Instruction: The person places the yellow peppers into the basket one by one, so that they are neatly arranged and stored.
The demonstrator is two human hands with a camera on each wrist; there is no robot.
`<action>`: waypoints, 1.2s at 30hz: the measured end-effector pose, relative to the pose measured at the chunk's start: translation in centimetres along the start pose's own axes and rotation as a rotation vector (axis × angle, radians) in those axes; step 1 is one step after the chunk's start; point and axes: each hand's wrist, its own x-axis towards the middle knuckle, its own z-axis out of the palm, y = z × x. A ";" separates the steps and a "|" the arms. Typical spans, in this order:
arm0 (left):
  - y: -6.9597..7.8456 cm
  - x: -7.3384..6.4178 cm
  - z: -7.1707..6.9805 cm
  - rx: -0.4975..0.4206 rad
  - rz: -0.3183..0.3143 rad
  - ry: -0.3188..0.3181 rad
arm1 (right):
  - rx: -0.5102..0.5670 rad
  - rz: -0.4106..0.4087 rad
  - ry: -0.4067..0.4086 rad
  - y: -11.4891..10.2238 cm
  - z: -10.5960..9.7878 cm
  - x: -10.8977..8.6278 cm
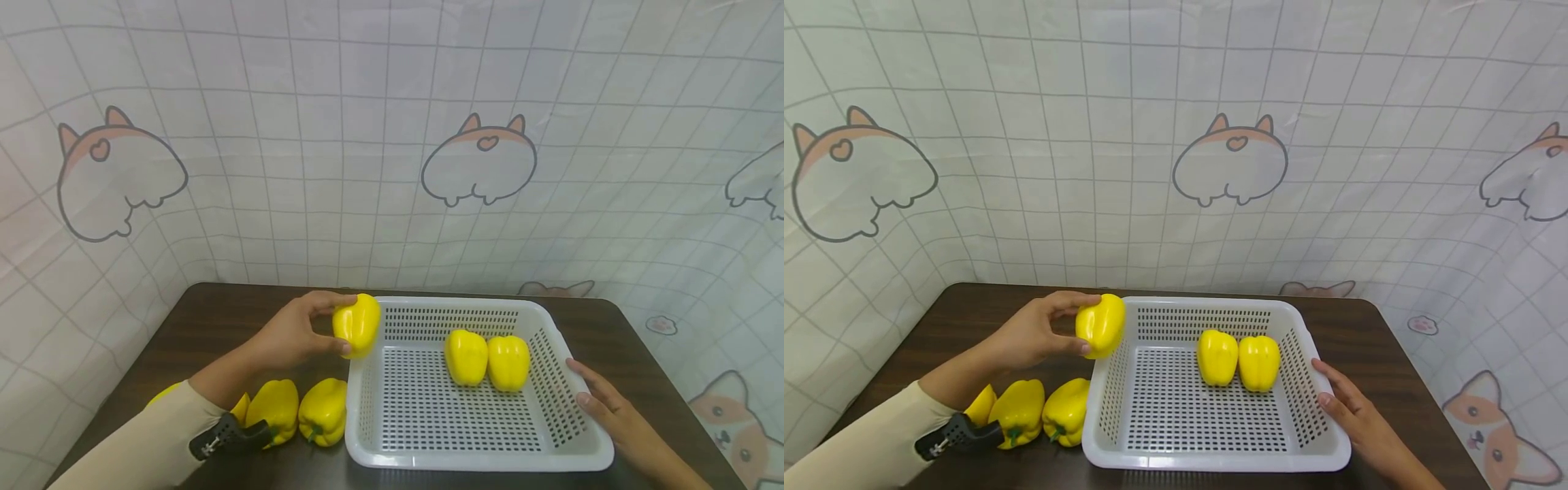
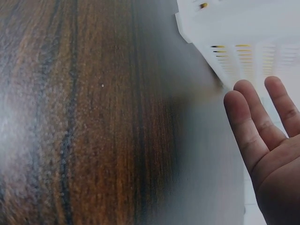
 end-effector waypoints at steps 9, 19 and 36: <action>0.3 0.5 1.0 0.047 0.033 -0.003 | 0.004 0.012 -0.006 -0.1 -0.1 -0.1; 0.3 1.5 2.4 0.080 0.082 -0.013 | 0.007 -0.038 -0.008 0.2 -0.1 -0.1; 0.9 3.3 4.9 -0.032 0.049 -0.068 | 0.005 -0.033 -0.014 0.0 -0.1 -0.2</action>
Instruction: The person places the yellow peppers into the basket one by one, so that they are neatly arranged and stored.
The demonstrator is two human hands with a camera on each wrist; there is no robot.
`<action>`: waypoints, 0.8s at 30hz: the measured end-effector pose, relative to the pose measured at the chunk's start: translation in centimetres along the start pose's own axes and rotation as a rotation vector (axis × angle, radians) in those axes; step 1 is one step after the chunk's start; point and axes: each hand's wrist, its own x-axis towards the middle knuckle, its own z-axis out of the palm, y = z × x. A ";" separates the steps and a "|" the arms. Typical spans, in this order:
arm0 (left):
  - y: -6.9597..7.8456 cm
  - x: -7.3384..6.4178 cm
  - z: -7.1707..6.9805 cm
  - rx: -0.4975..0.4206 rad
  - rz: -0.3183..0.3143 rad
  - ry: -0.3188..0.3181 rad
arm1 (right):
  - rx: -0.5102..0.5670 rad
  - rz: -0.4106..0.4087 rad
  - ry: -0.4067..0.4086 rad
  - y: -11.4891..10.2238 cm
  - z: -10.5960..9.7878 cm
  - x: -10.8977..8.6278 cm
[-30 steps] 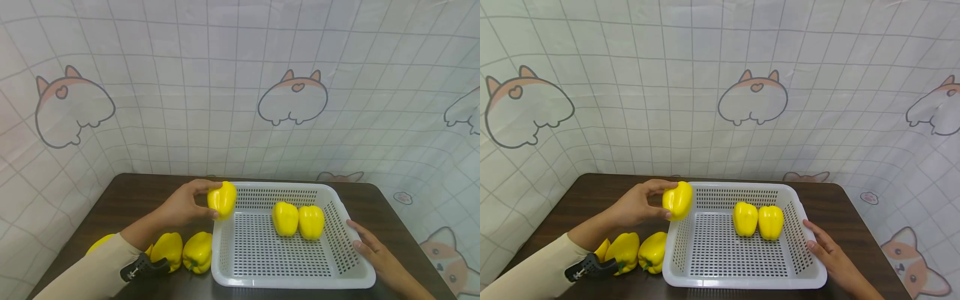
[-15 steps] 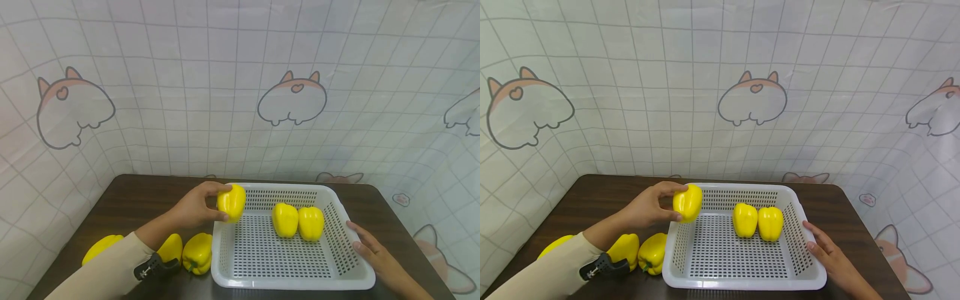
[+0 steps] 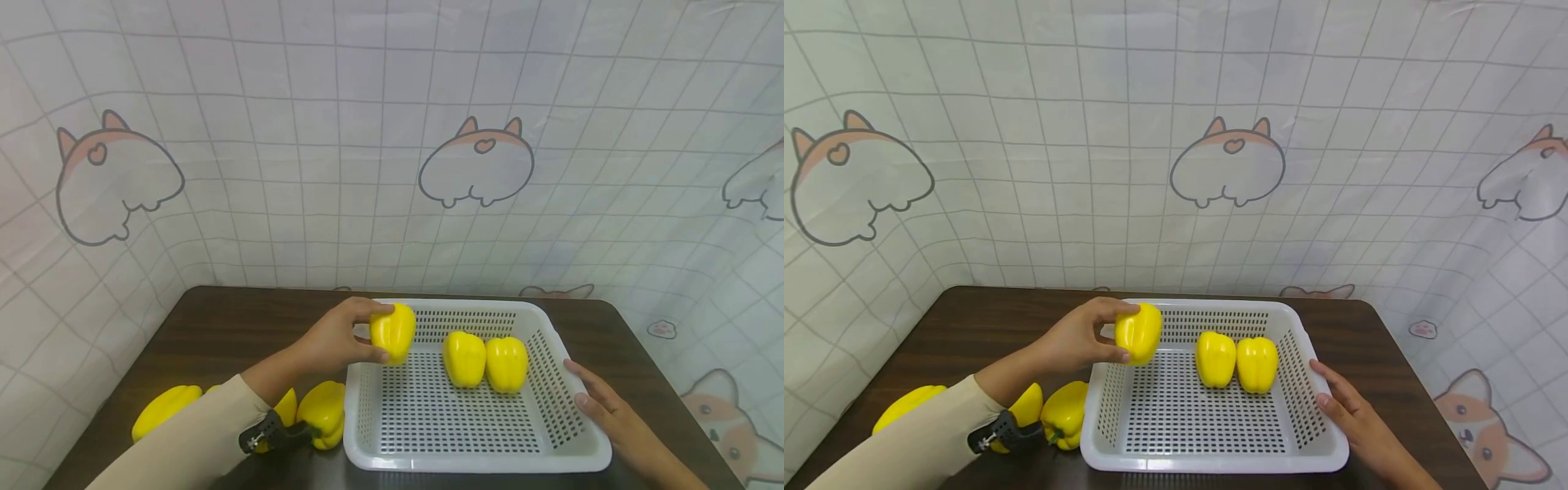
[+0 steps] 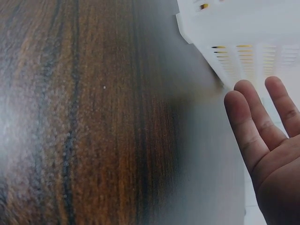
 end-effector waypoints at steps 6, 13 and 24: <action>0.5 0.5 0.8 -0.007 -0.080 0.016 | 0.014 0.022 0.005 -0.1 0.1 0.0; 0.5 1.0 1.6 0.052 -0.073 0.006 | 0.040 0.014 -0.001 0.1 0.0 0.1; 0.4 1.7 2.5 0.157 -0.046 -0.007 | 0.025 0.055 0.011 -0.3 0.2 -0.1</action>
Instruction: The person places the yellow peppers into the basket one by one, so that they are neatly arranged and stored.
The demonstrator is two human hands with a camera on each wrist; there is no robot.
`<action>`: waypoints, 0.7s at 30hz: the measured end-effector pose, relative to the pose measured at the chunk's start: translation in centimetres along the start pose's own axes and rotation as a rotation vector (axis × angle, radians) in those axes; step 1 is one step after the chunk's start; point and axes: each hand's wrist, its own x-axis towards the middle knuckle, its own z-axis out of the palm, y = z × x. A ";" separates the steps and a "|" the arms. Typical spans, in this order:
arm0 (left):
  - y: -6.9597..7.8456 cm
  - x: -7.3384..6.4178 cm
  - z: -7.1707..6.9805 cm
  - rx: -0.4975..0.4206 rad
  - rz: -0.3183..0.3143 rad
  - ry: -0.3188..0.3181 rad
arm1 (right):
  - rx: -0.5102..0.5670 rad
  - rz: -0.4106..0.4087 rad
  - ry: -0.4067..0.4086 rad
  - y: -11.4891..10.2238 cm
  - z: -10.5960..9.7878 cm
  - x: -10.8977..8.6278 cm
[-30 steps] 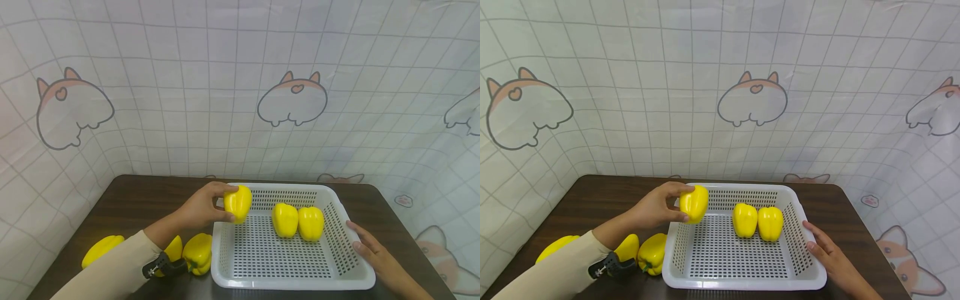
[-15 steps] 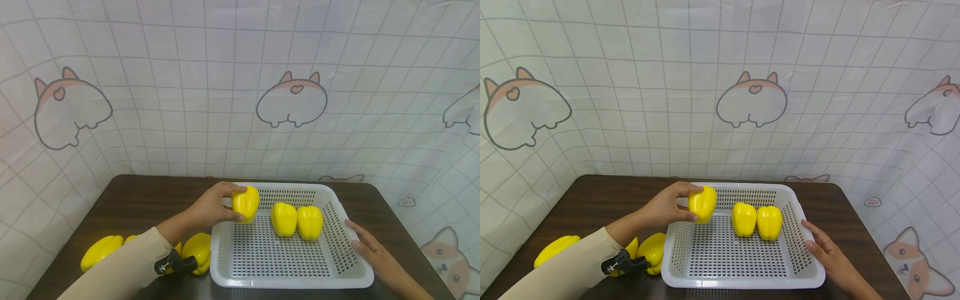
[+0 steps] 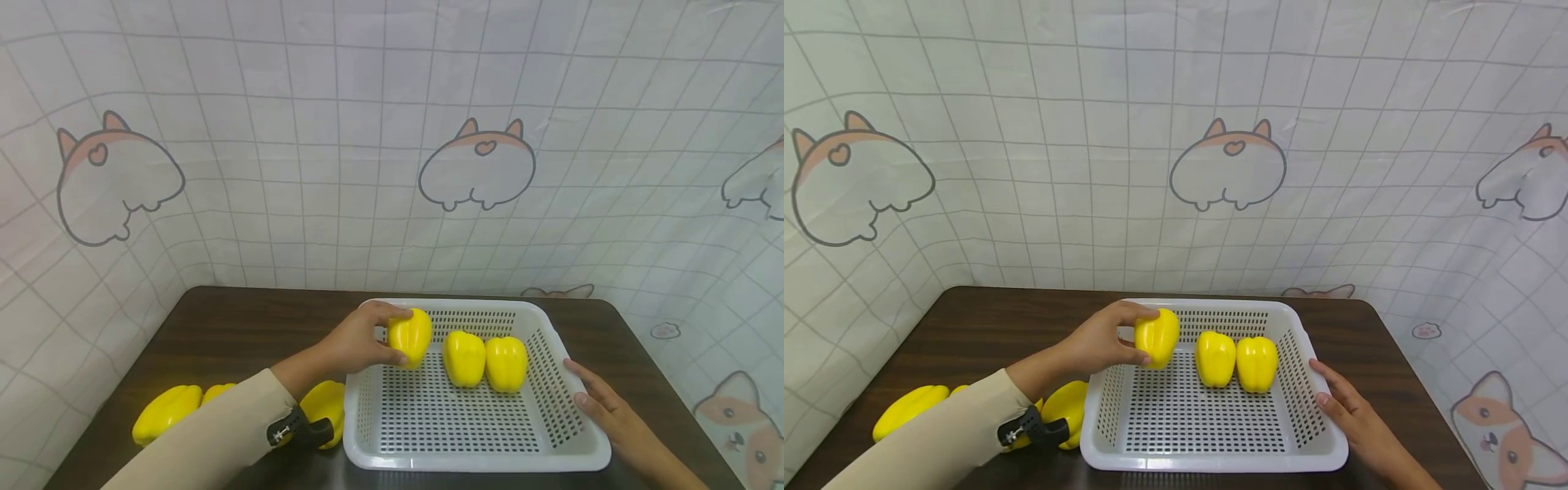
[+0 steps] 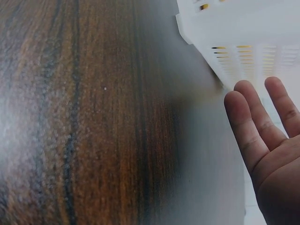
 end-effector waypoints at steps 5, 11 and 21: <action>0.0 0.4 0.1 0.066 0.018 -0.005 | 0.004 -0.008 -0.006 0.0 0.0 0.0; -0.1 1.0 0.4 0.069 0.061 -0.031 | 0.019 -0.021 -0.008 0.2 0.0 0.0; -0.1 1.4 0.7 0.065 0.067 -0.044 | 0.047 -0.047 -0.022 0.3 0.0 0.0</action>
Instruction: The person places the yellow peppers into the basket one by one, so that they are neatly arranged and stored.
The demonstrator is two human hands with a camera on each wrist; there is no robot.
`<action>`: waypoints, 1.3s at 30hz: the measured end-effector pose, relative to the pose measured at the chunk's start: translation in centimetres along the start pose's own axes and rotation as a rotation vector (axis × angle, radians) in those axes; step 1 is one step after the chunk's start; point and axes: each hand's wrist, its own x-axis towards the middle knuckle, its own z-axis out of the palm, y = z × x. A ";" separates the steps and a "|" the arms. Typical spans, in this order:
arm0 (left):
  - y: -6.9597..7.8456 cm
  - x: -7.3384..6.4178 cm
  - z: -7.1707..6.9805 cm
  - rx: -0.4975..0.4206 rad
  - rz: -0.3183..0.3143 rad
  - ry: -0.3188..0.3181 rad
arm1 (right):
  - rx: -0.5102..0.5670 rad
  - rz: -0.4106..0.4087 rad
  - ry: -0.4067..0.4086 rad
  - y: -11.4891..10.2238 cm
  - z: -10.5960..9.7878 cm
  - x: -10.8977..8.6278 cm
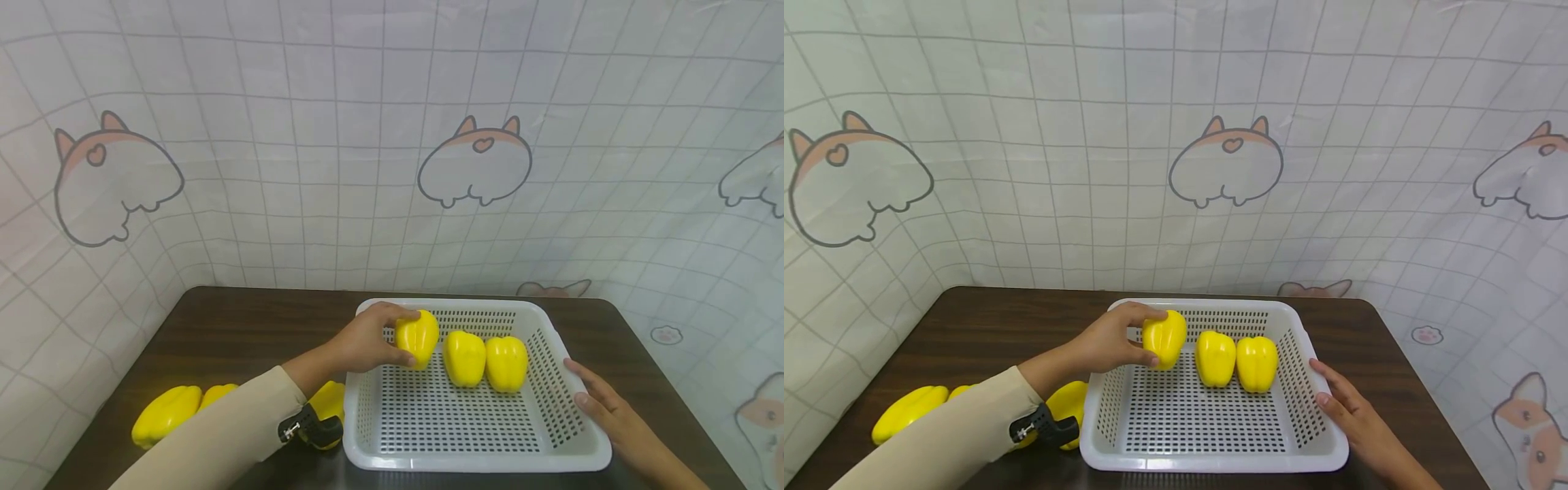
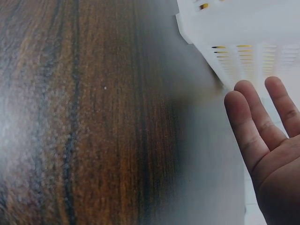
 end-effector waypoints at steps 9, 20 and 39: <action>0.1 0.5 0.2 0.023 -0.020 -0.010 | -0.006 0.005 -0.001 0.0 0.0 0.1; 1.1 1.2 0.1 0.011 -0.058 -0.030 | -0.026 0.011 0.010 0.0 -0.1 0.1; 1.5 2.6 1.5 -0.201 -0.240 0.030 | -0.044 -0.002 -0.005 -0.1 -0.1 0.1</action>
